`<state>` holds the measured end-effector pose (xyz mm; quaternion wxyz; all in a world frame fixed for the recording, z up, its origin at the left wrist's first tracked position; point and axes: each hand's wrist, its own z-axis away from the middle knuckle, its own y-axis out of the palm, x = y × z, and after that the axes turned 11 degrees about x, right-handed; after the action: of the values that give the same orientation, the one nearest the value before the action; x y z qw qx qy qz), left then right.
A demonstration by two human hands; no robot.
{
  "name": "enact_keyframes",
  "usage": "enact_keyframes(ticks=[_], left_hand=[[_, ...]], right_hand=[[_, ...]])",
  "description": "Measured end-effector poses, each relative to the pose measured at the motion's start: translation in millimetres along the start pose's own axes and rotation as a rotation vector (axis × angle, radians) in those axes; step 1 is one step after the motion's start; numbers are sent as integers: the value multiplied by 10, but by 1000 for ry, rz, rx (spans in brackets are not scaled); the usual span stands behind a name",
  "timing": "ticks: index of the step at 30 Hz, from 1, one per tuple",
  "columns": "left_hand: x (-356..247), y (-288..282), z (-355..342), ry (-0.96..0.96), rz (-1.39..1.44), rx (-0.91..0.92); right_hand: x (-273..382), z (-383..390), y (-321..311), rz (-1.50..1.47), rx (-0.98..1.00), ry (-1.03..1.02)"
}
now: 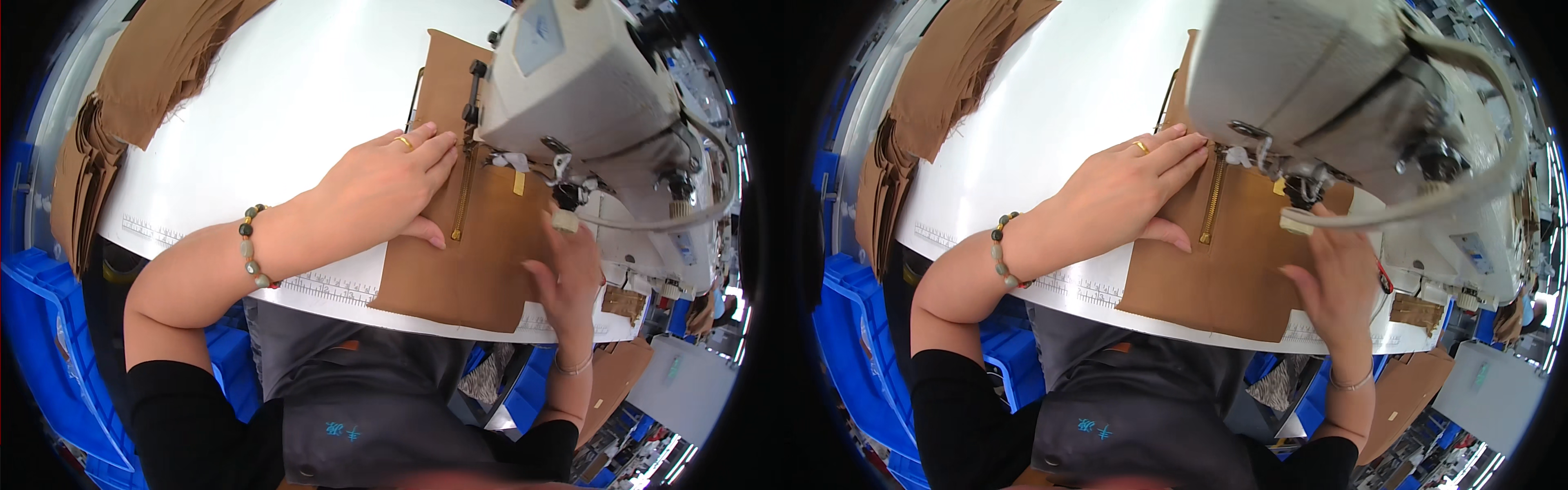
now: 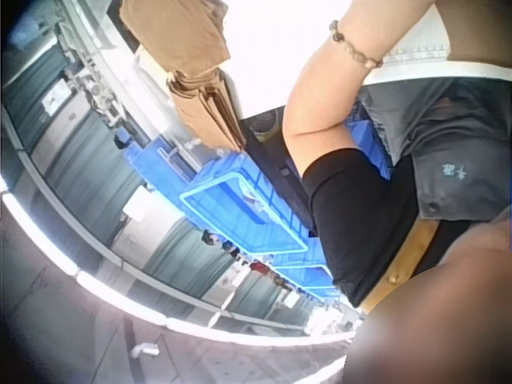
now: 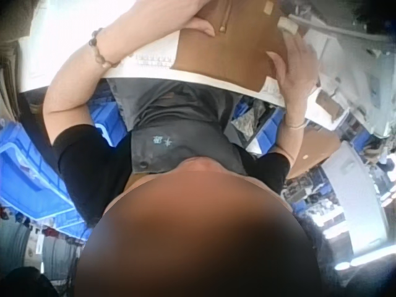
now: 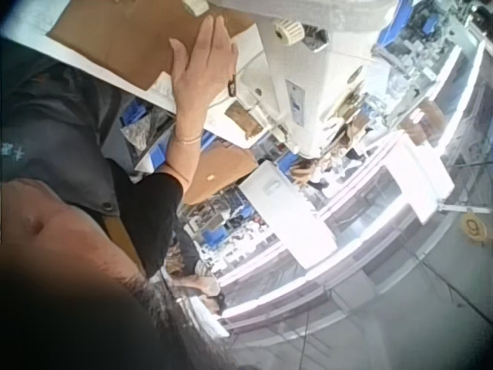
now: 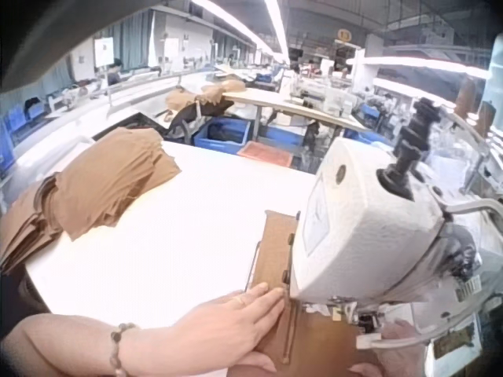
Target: Sewing a zipper onto a fabric or leather piece using an industrial sewing machine.
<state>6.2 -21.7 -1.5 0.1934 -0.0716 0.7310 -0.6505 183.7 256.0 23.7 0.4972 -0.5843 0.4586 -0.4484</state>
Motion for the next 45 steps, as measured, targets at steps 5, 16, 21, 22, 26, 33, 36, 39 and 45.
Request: enact_keyframes(ticks=[5, 16, 21, 22, 26, 33, 36, 39, 45], left_hand=[[15, -1, -27, 3, -27, 5], [57, -17, -70, 37, -11, 106], [72, -38, -79, 49, 29, 133], [76, -42, -79, 58, 49, 153], [100, -40, -75, 75, 55, 112], [123, -9, -91, 81, 43, 79], [133, -14, -84, 88, 83, 105], [150, -25, -86, 102, 131, 121], [153, -46, -89, 112, 158, 149]], right_hand=[[-1194, 641, -1003, 399, -905, 79], [-4222, 1911, -1964, -647, -713, 1073], [-4324, 2119, -1699, -884, -878, 981], [-4314, 2136, -1681, -905, -892, 972], [-4264, 2179, -1628, -971, -944, 934], [-4115, 2162, -1556, -963, -1018, 903], [-4050, 2111, -1528, -952, -1033, 896], [-3980, 2062, -1498, -945, -1040, 893], [-3786, 1962, -1447, -924, -1089, 909]])
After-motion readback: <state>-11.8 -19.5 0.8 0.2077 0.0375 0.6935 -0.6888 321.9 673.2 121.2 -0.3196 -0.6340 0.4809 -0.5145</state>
